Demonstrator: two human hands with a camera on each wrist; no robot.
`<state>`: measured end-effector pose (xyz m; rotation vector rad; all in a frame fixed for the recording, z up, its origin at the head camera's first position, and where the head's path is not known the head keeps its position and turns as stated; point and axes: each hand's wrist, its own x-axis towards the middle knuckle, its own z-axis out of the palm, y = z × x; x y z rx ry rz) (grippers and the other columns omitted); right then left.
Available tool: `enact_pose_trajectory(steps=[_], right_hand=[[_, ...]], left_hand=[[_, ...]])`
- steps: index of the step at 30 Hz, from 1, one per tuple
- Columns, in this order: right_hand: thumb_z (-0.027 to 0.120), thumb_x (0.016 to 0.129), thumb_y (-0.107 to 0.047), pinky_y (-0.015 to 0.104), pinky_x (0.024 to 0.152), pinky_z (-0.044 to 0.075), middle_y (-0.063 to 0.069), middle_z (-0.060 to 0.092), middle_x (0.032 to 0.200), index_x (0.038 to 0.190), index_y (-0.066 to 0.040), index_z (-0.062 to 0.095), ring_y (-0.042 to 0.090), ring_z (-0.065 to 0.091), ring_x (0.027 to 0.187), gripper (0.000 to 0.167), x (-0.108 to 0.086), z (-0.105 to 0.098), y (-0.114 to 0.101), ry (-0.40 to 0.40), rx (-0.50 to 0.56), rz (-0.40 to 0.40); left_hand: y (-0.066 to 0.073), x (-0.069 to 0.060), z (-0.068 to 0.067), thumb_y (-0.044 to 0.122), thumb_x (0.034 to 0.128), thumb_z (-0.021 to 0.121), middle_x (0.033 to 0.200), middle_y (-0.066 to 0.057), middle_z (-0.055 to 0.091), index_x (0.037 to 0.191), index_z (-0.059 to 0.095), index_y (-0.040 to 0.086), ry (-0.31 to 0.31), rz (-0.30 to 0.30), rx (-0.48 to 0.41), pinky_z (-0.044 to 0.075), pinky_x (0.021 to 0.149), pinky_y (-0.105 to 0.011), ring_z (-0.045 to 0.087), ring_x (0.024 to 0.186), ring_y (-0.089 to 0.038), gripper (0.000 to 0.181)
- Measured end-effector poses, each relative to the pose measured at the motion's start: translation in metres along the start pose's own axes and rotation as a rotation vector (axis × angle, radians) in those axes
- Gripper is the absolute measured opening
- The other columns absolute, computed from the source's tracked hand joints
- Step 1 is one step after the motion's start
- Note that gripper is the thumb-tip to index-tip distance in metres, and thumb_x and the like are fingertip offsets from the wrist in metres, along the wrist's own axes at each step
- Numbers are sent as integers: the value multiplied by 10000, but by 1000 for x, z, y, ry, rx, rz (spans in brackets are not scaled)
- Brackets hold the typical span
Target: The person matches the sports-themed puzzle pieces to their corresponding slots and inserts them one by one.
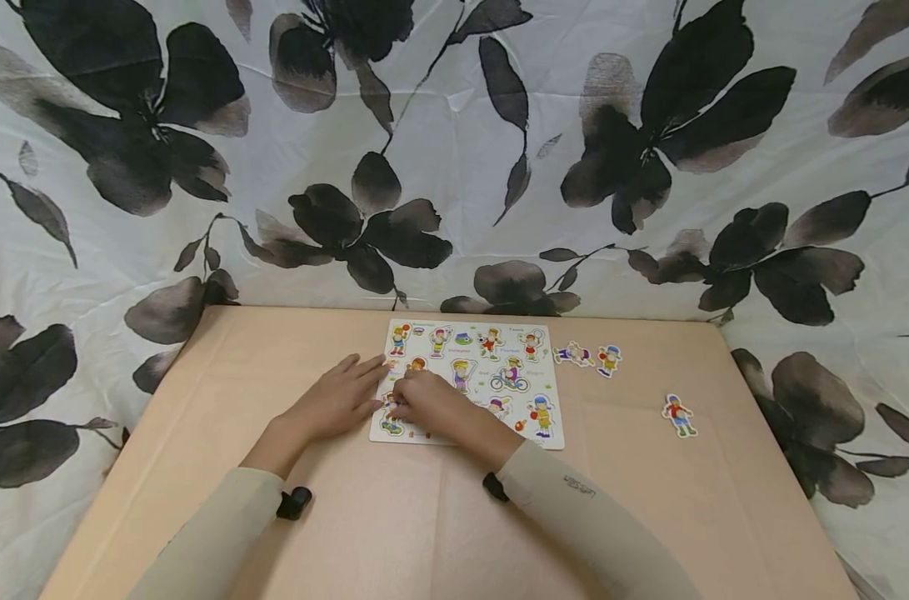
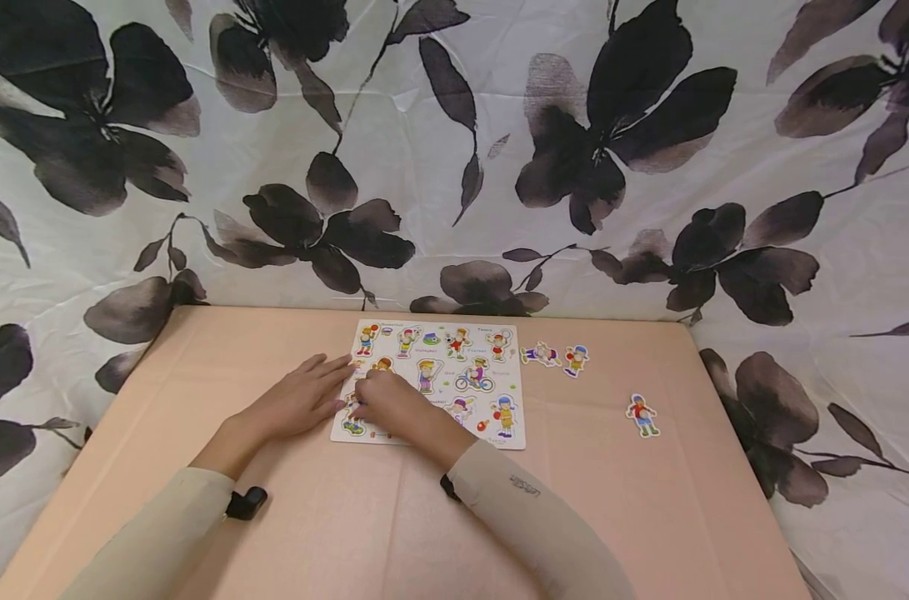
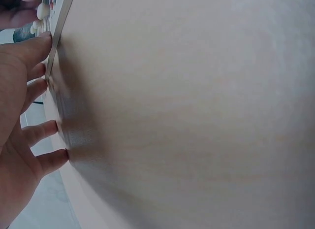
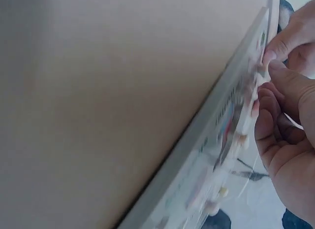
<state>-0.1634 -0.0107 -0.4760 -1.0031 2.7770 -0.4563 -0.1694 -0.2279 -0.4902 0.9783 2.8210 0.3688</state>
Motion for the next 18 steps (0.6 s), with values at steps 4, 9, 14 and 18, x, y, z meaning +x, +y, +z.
enact_pose_trajectory(steps=[4, 9, 14, 18], right_hand=[[737, 974, -262, 229, 821, 560, -5, 699, 1015, 1051, -110, 757, 104, 639, 898, 172, -12, -10, 11, 6, 53, 29], [731, 980, -223, 258, 831, 574, 12, 688, 1018, 1084, -88, 757, 115, 627, 883, 173, -34, -24, 28, 43, 99, 37], [736, 975, -232, 271, 821, 564, 12, 684, 1014, 1106, -83, 755, 107, 591, 859, 199, -50, -31, 47, 77, 107, 76], [735, 976, -250, 268, 796, 548, -8, 681, 995, 1114, -99, 751, 104, 566, 845, 205, -63, -32, 62, 80, 109, 146]], left_hand=[[2, 1, -1, 348, 1024, 633, 1647, -126, 399, 1552, 467, 71, -19, -25, -3, 300, 1242, -605, 343, 1493, -506, 619], [3, 2, -1, 362, 1025, 628, 1648, -127, 397, 1554, 461, 67, -20, -31, 1, 298, 1246, -600, 342, 1499, -492, 628], [2, 2, 1, 374, 1018, 636, 1646, -128, 401, 1553, 463, 63, -20, -42, 0, 294, 1250, -596, 339, 1503, -485, 643], [0, 0, 2, 394, 1023, 622, 1651, -122, 394, 1561, 452, 70, -21, -37, 5, 286, 1257, -586, 332, 1508, -481, 650]])
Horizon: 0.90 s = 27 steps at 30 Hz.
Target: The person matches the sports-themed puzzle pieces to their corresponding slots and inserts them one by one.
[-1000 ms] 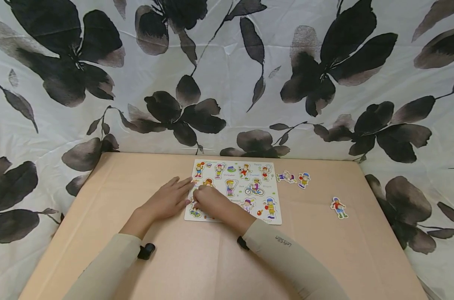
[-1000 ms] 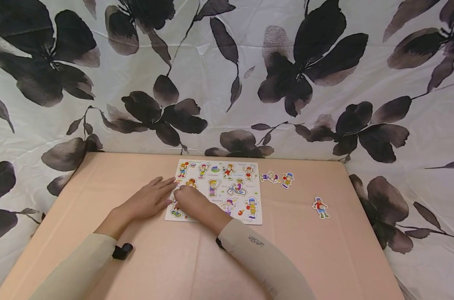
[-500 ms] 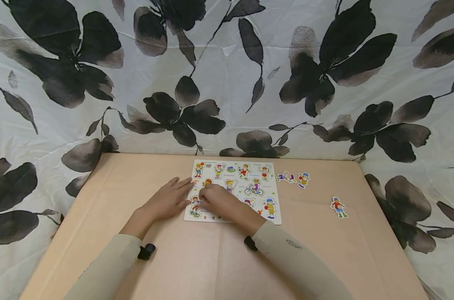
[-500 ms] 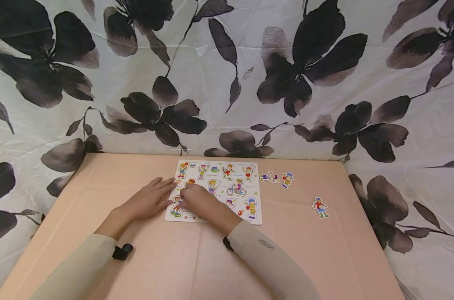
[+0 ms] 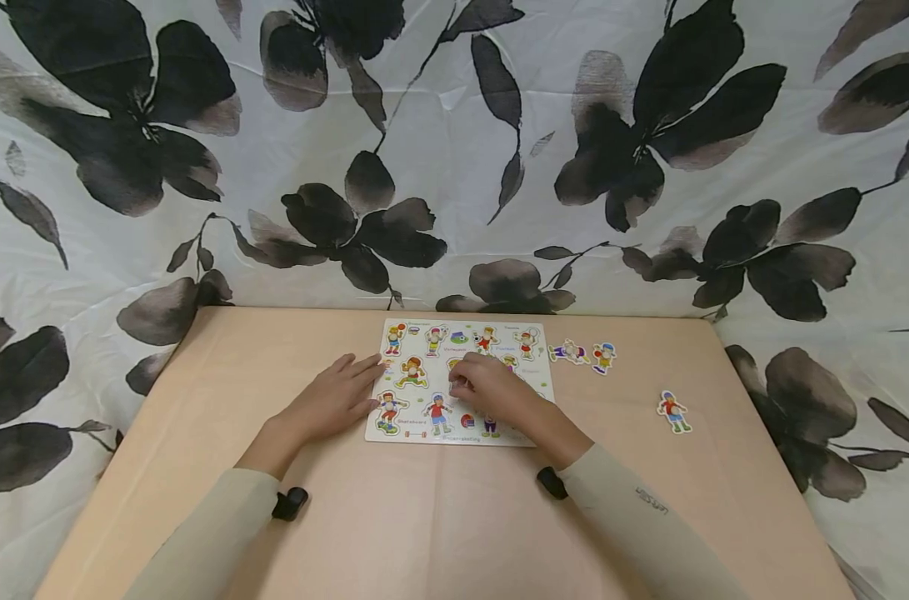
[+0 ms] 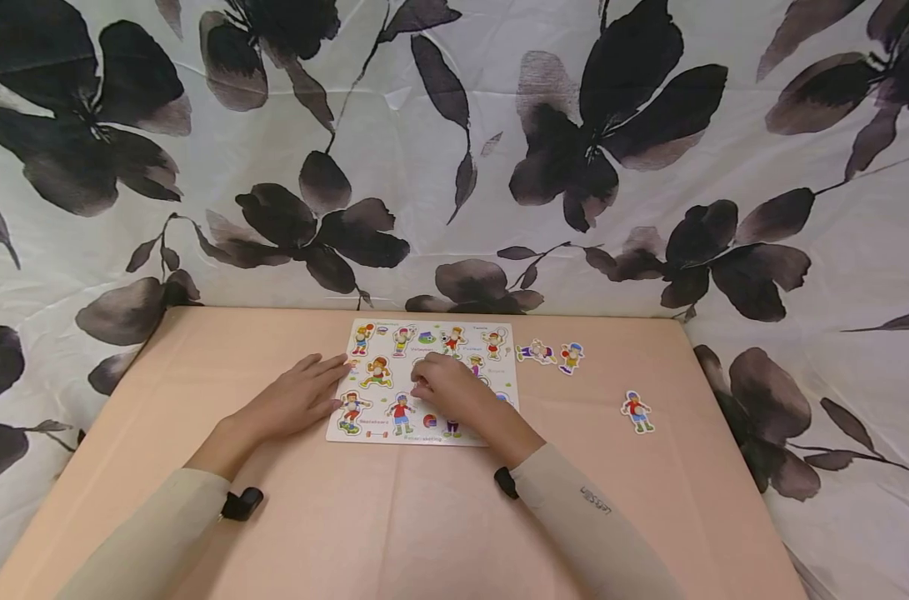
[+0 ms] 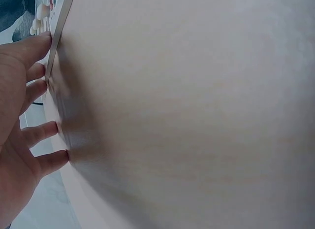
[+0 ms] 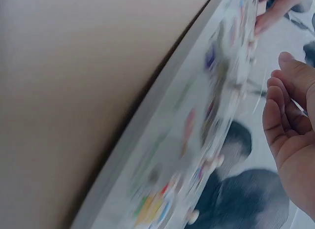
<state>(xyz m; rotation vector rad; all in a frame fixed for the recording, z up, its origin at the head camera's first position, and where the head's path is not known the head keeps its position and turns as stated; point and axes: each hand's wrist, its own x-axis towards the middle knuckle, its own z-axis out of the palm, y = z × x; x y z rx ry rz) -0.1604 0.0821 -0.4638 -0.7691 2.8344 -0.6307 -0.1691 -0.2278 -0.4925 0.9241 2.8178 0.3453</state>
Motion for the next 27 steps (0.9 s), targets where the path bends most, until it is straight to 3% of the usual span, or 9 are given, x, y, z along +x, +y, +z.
enact_pose_trajectory(steps=[8, 15, 22, 27], right_hand=[[738, 973, -245, 315, 848, 569, -7, 687, 1029, 1121, -107, 752, 131, 580, 890, 202, -28, -15, 36, 28, 16, 92], [747, 965, -220, 309, 783, 542, 2, 662, 1000, 1107, -92, 743, 139, 560, 865, 191, -54, -25, 70, 60, 21, 154], [730, 972, -214, 356, 839, 555, 31, 679, 1072, 1133, -100, 735, 195, 585, 941, 197, -78, -35, 96, 97, 62, 275], [740, 964, -197, 365, 800, 558, 28, 657, 991, 1082, -90, 737, 185, 591, 894, 159, -92, -41, 116, 149, 46, 277]], left_hand=[[1, 1, 0, 386, 1024, 622, 1650, -124, 394, 1565, 446, 73, 2, -3, 6, 285, 1255, -591, 335, 1506, -482, 650], [4, 0, -1, 380, 1027, 619, 1652, -126, 391, 1568, 442, 77, 2, -3, -1, 280, 1255, -599, 328, 1508, -489, 645], [4, 1, -1, 377, 1033, 608, 1653, -130, 387, 1572, 433, 70, -5, 0, 6, 264, 1267, -584, 317, 1518, -477, 644], [5, 0, -1, 369, 1033, 610, 1650, -136, 391, 1568, 436, 61, -9, -9, 6, 262, 1268, -583, 318, 1519, -469, 642]])
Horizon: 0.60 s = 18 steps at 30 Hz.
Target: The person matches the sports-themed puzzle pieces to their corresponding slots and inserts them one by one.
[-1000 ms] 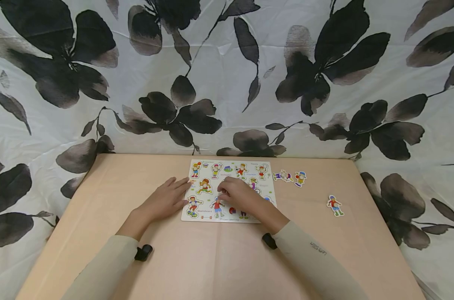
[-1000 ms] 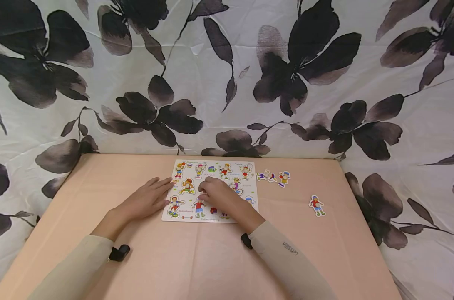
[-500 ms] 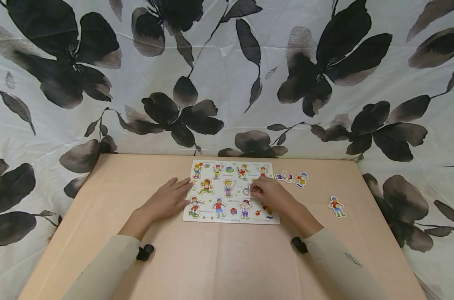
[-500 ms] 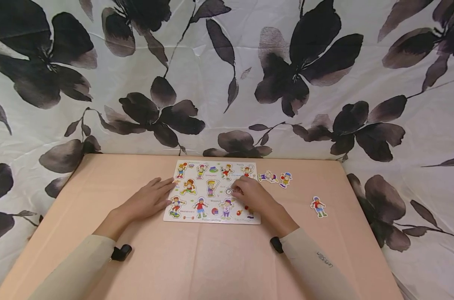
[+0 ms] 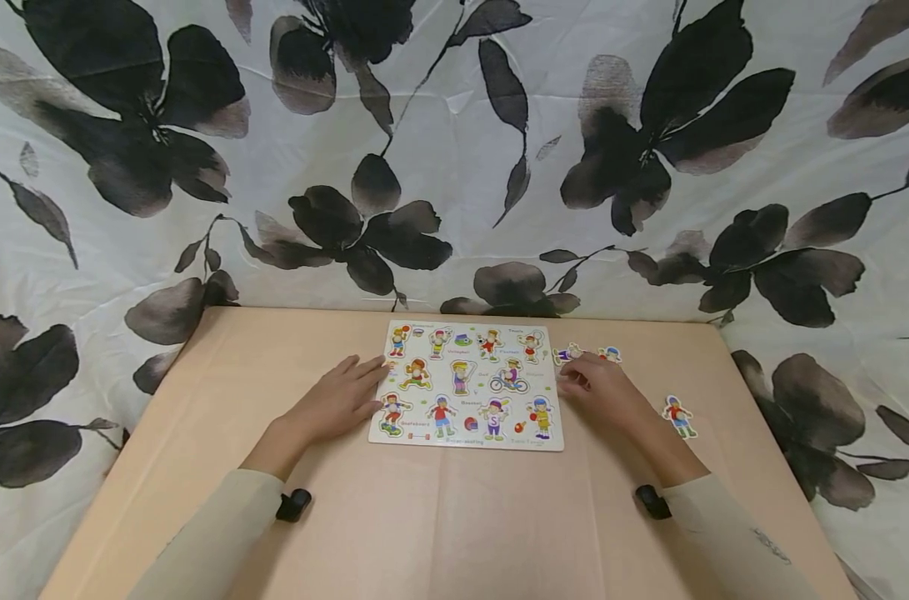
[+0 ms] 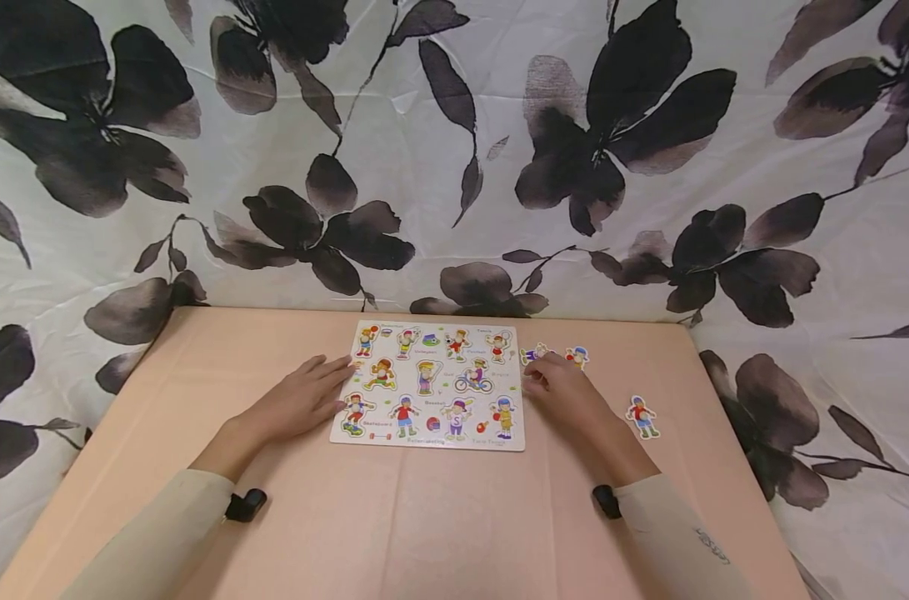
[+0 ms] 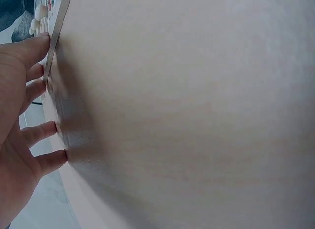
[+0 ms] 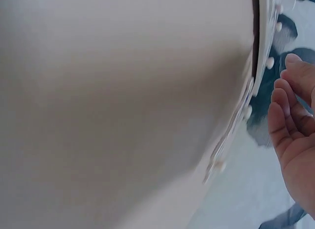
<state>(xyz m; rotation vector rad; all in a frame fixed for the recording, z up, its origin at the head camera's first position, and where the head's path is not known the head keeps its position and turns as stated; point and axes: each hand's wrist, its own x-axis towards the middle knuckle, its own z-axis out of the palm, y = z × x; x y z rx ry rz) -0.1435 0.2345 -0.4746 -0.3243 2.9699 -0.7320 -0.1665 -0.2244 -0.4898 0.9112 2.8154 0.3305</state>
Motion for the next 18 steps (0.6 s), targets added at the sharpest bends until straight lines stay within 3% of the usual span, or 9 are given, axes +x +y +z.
enact_pose_trajectory(steps=[13, 18], right_hand=[[768, 934, -136, 437, 776, 583, 78, 678, 1006, 1059, -41, 743, 229, 653, 884, 159, -43, -24, 60, 107, -74, -3], [776, 922, -132, 384, 717, 568, 96, 676, 1014, 1065, -30, 750, 239, 639, 872, 177, -63, -36, 81, 141, -93, 56]], left_hand=[[0, 0, 0, 383, 1038, 597, 1656, -133, 380, 1573, 428, 65, -3, 4, 19, 263, 1268, -582, 319, 1520, -467, 645], [0, 1, 0, 381, 1036, 601, 1657, -128, 381, 1573, 430, 70, -1, 6, 23, 270, 1265, -582, 325, 1515, -474, 644]])
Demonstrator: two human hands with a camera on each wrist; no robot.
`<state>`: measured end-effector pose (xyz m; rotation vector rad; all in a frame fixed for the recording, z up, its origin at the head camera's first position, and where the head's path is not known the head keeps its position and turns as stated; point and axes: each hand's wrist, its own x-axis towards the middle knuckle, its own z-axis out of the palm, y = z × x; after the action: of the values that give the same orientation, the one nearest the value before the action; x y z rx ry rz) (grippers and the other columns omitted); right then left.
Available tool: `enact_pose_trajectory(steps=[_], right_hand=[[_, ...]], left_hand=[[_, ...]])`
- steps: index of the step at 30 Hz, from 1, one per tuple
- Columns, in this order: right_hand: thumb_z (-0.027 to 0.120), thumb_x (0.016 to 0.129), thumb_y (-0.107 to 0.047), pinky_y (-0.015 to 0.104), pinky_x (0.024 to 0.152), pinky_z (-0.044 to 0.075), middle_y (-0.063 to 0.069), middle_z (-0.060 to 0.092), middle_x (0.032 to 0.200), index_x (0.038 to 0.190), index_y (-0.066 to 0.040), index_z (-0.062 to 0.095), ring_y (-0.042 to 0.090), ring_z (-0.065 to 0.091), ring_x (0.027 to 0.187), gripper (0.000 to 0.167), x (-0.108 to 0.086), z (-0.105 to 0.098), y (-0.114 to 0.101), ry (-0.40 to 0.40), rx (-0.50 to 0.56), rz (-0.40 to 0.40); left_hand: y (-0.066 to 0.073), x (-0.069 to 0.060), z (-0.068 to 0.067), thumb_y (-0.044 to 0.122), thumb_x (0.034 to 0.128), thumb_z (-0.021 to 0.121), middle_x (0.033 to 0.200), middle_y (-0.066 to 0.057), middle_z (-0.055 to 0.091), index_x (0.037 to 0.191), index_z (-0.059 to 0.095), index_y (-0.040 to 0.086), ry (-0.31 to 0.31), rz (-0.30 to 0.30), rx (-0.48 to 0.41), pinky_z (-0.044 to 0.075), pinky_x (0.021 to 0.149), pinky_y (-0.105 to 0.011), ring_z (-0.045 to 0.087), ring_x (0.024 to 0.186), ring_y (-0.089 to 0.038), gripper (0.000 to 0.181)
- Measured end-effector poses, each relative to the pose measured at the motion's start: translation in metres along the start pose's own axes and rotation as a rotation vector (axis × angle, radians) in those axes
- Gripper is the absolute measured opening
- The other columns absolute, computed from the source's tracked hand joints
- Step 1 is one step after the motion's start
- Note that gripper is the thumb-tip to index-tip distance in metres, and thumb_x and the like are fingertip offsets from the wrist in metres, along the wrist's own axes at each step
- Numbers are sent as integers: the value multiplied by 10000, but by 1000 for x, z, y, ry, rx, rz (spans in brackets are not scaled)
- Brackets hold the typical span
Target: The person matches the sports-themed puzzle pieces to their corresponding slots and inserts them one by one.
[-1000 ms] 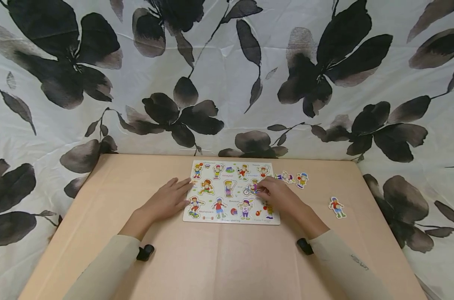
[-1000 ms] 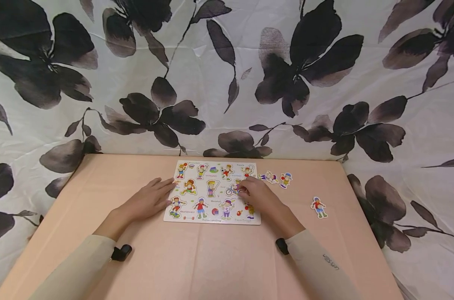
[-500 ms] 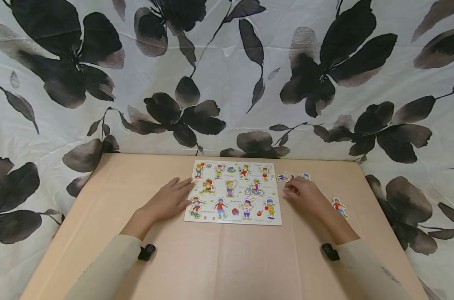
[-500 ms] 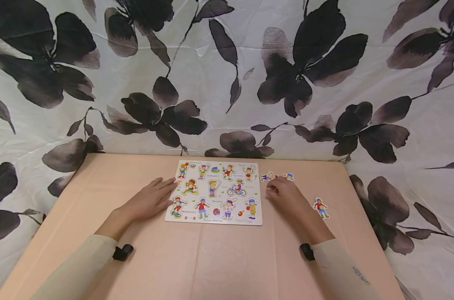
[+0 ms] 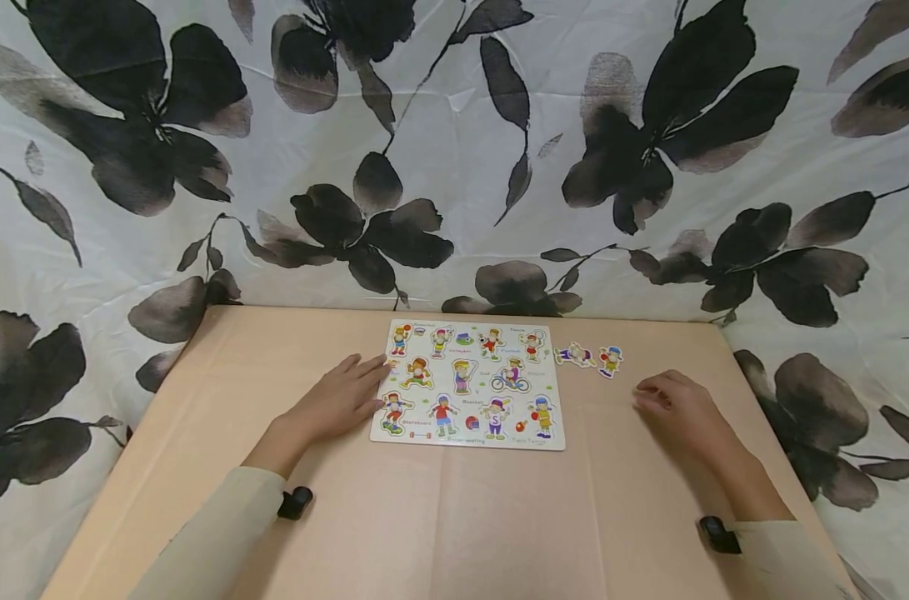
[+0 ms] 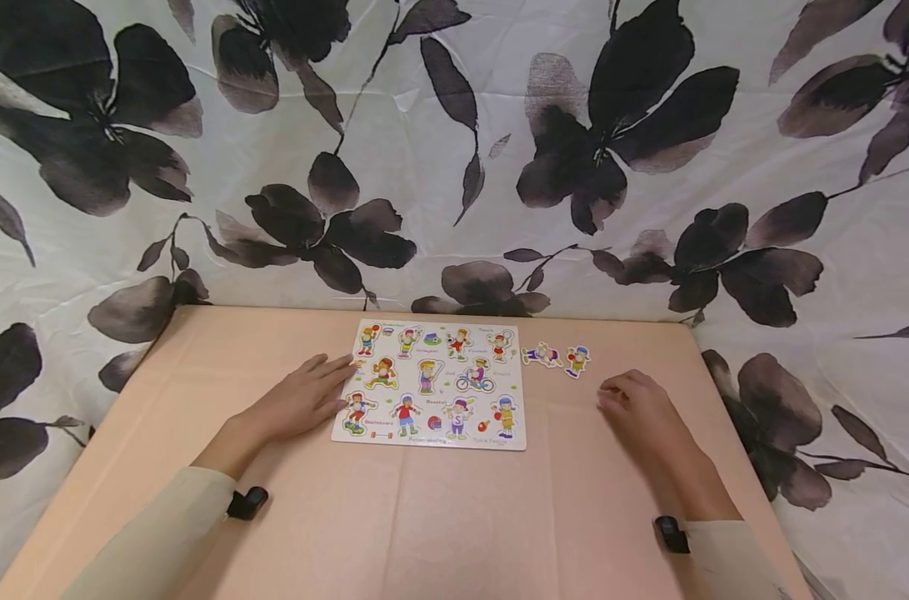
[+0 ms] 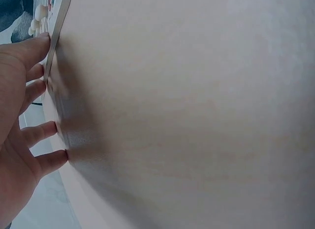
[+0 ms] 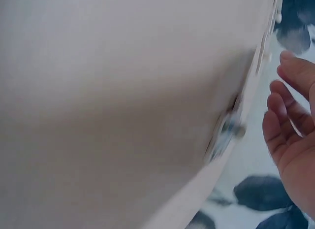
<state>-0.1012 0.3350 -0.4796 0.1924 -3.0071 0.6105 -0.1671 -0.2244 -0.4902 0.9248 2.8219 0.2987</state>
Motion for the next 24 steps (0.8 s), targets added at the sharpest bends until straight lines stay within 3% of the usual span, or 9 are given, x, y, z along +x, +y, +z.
enact_pose_trajectory(steps=[5, 10, 18, 24], right_hand=[[789, 912, -161, 340, 658, 525, 120, 630, 988, 1076, -16, 742, 254, 608, 850, 224, -16, -11, 23, -4, -25, 92], [815, 874, -134, 344, 645, 523, 141, 628, 948, 1041, 2, 736, 277, 633, 816, 229, -26, -14, 39, -22, -29, 106], [811, 864, -97, 274, 623, 516, 158, 658, 955, 1083, 26, 736, 251, 627, 807, 262, -33, -15, 43, -49, -39, 106], [779, 894, -66, 377, 677, 574, 207, 652, 997, 1096, 33, 714, 281, 612, 833, 235, -35, -17, 43, -99, -21, 145]], left_hand=[[0, 2, 1, 384, 1038, 597, 1658, -124, 379, 1576, 426, 73, 0, 4, -4, 261, 1271, -576, 320, 1521, -465, 644], [1, 2, 1, 374, 1040, 595, 1658, -132, 377, 1572, 429, 60, -9, 4, -8, 250, 1276, -573, 313, 1525, -462, 640], [2, 1, 0, 366, 1037, 604, 1651, -145, 386, 1569, 429, 48, -3, 9, -12, 244, 1280, -568, 316, 1530, -445, 644], [1, 1, 0, 376, 1036, 603, 1653, -136, 384, 1572, 430, 64, -2, 1, -8, 259, 1270, -580, 318, 1523, -463, 643]])
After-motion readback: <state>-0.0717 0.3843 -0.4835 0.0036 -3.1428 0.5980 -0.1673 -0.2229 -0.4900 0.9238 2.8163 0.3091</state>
